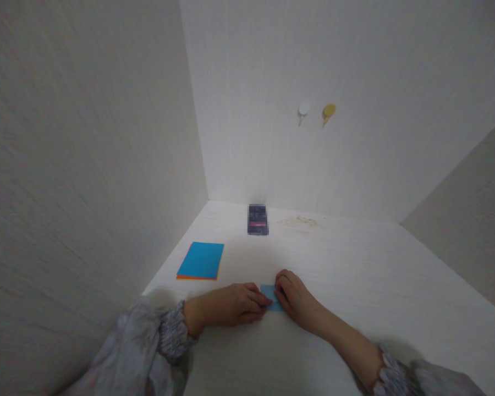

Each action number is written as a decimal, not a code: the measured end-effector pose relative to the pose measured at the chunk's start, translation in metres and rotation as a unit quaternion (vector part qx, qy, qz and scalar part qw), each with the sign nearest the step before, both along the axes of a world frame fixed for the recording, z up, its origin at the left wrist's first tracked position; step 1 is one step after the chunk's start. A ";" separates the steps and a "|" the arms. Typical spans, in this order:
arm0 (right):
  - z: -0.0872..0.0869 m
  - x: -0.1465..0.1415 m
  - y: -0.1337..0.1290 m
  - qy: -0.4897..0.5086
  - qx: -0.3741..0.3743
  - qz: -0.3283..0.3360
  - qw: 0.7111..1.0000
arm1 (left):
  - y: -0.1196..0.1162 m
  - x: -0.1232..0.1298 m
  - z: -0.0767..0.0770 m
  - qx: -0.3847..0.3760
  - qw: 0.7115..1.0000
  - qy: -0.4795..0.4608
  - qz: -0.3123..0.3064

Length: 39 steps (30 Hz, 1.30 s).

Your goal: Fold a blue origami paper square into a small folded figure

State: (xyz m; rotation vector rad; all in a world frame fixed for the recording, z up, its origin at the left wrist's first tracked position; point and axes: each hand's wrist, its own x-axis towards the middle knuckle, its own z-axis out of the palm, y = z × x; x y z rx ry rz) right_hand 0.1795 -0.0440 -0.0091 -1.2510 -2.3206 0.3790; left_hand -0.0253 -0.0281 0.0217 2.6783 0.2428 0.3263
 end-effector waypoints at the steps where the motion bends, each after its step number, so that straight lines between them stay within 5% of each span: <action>1: -0.001 0.000 0.000 0.000 0.001 0.000 1.000 | 0.000 0.000 -0.001 0.002 1.000 -0.003 0.001; 39: 0.004 0.006 -0.002 0.089 -0.028 0.017 0.995 | -0.003 0.002 0.001 0.051 0.998 0.014 0.022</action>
